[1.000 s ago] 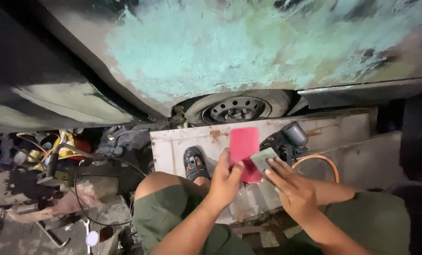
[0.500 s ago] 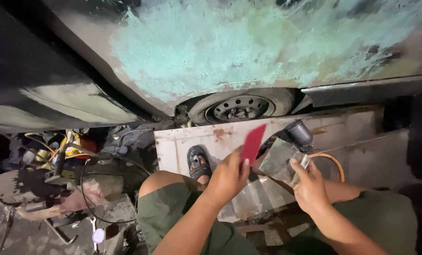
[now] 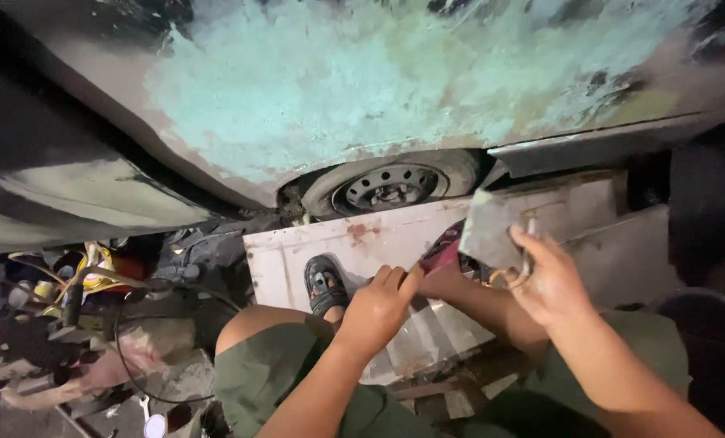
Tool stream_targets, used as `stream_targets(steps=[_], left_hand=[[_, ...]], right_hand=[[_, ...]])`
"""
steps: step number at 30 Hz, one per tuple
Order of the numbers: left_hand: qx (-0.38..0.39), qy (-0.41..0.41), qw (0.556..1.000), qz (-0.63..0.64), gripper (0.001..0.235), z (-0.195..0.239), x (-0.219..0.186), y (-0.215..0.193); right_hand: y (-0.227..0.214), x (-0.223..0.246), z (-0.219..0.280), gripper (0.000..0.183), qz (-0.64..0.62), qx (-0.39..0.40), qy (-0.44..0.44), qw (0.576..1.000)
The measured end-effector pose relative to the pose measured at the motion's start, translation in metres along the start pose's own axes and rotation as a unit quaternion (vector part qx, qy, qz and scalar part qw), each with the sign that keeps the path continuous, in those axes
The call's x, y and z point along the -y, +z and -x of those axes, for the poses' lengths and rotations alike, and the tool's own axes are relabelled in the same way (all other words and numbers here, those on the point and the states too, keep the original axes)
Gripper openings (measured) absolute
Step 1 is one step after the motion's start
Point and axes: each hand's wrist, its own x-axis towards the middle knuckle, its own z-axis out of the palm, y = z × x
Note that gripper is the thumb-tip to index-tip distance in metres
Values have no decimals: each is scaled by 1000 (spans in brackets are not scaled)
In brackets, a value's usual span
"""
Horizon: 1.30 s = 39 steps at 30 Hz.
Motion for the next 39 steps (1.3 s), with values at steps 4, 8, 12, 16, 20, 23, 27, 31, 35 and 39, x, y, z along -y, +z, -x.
stream_targets(steps=[4,8,12,16,20,23,27,31,35,39], left_hand=[[110,-194,961,166,29,1,0,1],[122,-419,758,485,29,15,3,28],[107,-440,701,551,28,6,2,11],[117,-445,694,554,32,0,-4,5],[112,-487,599,626,27,-9,-7,3],[40,-519,514,682,30,1,-8,21],[-37,-545,427,720,49,-6,8,-4],[-9,-514,636,575,17,-1,15,-15],[116,-409,799,426,35,6,11,1],[274,-433,779,361,54,7,-1,25]], right_hand=[[-4,27,1,8,4,39,-77,996],[-86,-20,-58,13,60,42,-152,986],[-37,-13,8,14,296,26,-269,916],[1,-20,39,10,441,112,-441,774],[-18,-43,20,40,491,272,-560,610],[-13,-49,19,38,535,269,-602,529],[-54,-68,-19,53,571,225,-567,549],[-73,-78,-35,32,607,96,-242,751],[-27,-46,-8,97,373,-50,52,925],[-45,-97,-42,27,291,-49,-145,944]])
